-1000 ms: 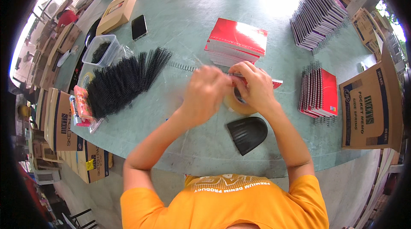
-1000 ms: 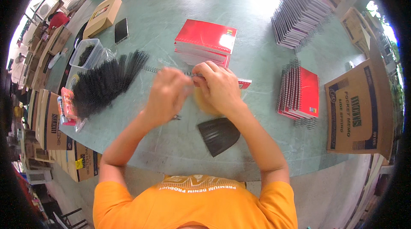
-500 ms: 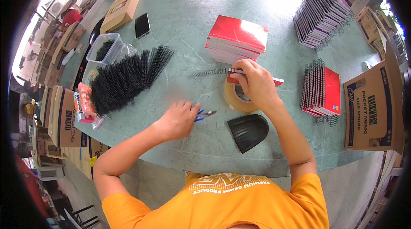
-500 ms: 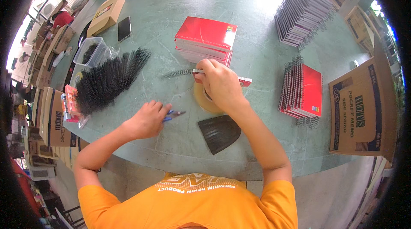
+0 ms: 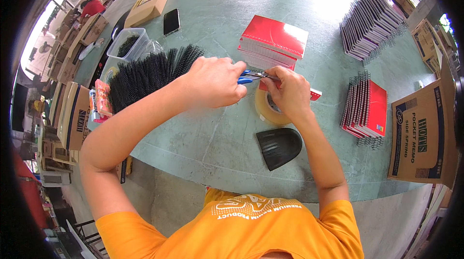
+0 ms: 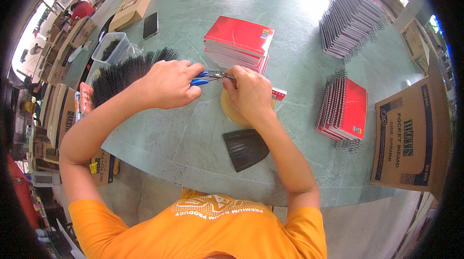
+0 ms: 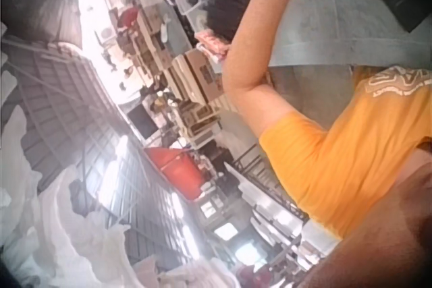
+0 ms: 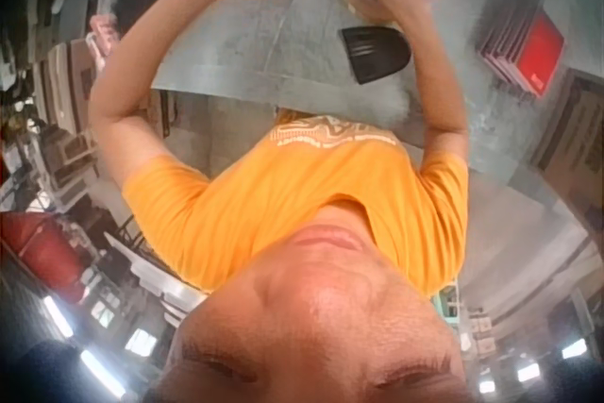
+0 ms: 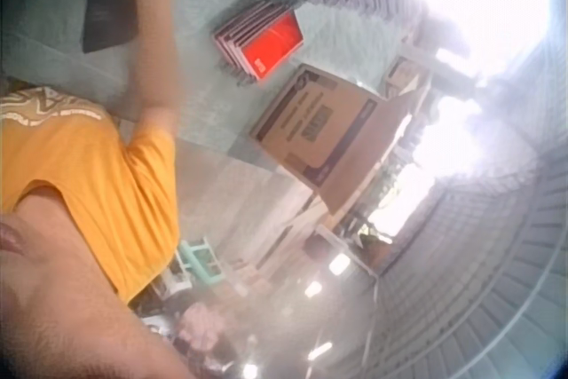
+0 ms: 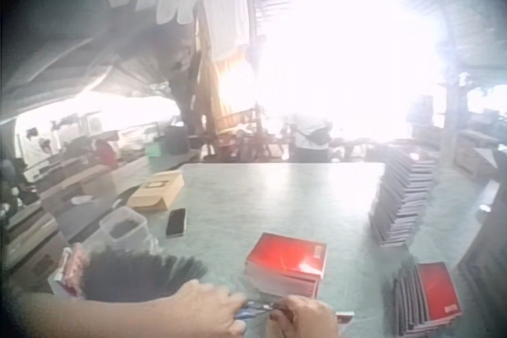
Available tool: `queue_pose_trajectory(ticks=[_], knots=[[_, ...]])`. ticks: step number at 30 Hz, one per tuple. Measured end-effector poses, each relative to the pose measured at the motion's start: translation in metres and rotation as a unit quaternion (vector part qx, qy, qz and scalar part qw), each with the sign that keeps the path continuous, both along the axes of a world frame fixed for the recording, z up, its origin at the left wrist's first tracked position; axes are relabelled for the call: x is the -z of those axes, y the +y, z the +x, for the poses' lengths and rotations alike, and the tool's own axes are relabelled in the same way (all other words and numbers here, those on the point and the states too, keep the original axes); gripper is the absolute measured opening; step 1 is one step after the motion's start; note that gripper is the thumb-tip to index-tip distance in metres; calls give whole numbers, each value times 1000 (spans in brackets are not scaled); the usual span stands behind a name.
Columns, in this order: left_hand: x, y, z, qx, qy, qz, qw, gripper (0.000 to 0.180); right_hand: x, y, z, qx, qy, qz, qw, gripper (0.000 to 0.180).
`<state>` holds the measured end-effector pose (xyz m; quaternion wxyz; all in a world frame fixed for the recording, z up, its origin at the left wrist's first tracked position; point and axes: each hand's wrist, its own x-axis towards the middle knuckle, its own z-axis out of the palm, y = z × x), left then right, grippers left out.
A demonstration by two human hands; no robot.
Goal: The person binds notebooks by threading a plastic coil through the pre-punched holes, trimming the excess coil with pliers, and then using a black handheld tool to tuck in the coil ends.
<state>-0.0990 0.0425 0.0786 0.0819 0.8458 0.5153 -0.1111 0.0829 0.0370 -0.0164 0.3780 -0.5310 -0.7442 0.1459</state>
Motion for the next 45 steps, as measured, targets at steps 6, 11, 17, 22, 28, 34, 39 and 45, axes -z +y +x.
queue_pose_trajectory(ticks=[6,11,17,22,28,34,39,45], knots=[[-2,6,4,6,35,-26,999,36,1,-1,-2,-2,-2,17,1000,13],[-11,10,11,36,100,-18,994,26,5,-2,-3,-11,-10,28,1000,13],[-6,12,1,60,85,-42,994,22,2,5,3,-1,-23,44,999,11],[85,-23,-44,68,-18,-28,997,41,-11,2,-7,-21,-58,-17,998,13],[88,-40,-17,11,-87,12,996,47,2,5,-4,-57,39,85,994,14],[92,12,-8,106,-247,289,919,31,-14,-1,18,-54,-99,33,993,18],[73,13,2,-1,-408,83,909,22,2,0,93,-32,109,-199,973,21],[70,17,12,-40,-391,-18,919,24,47,-5,86,-67,331,-193,921,23]])
